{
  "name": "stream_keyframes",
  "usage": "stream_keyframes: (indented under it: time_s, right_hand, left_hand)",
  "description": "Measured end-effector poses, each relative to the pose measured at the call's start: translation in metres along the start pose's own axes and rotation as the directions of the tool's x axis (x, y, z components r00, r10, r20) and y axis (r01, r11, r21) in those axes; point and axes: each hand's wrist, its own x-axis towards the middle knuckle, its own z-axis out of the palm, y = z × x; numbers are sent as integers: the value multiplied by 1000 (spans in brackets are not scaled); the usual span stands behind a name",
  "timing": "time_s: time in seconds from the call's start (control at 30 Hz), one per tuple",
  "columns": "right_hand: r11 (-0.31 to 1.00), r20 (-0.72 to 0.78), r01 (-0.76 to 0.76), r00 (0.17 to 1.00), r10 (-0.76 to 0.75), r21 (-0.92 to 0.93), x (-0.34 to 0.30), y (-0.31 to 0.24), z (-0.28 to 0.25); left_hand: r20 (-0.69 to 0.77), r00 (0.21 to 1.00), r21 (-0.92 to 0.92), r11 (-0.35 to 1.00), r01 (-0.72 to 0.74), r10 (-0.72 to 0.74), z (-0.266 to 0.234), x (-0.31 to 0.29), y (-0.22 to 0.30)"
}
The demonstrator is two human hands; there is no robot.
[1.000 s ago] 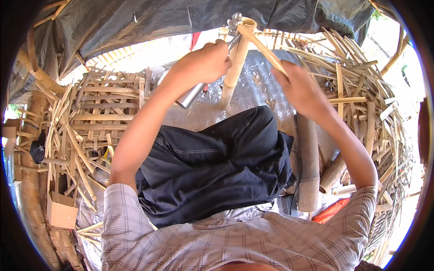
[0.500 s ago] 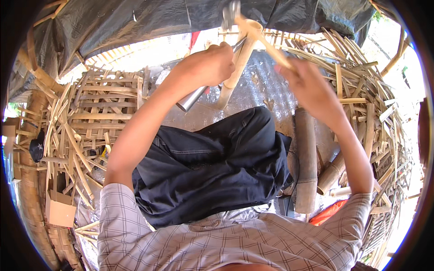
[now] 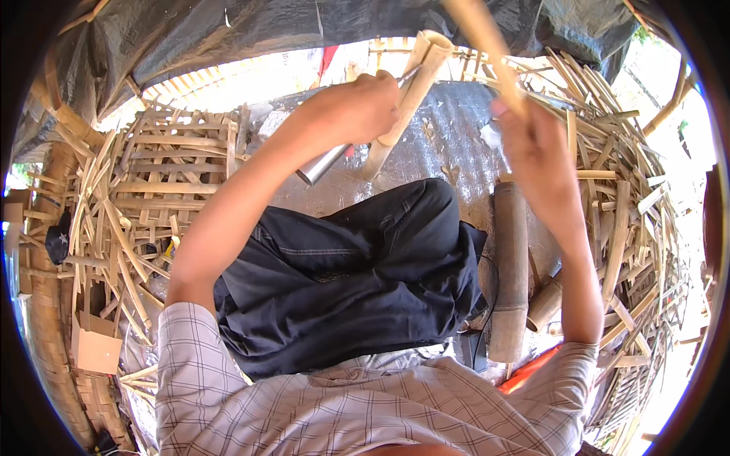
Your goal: The person shapes a bamboo tube by holding a chisel against its top edge and striking the tool with a hammer to split or carve the wood.
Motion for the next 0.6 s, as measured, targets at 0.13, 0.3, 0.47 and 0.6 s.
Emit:
stream_keyframes:
  time_s: [0.13, 0.3, 0.47, 0.6]
  right_hand:
    - [865, -319, 144, 947, 20, 481, 4, 24, 18]
    - [977, 143, 137, 983, -114, -166, -3, 67, 24]
    - [968, -113, -31, 992, 60, 248, -1, 11, 9]
    - [997, -94, 60, 994, -56, 38, 1, 55, 45]
  left_hand:
    - [85, 995, -36, 998, 56, -53, -16, 6, 5]
    - [51, 995, -50, 995, 84, -81, -9, 0, 1]
    - [6, 997, -85, 993, 81, -81, -6, -9, -19]
    - [50, 997, -75, 995, 66, -62, -7, -3, -8]
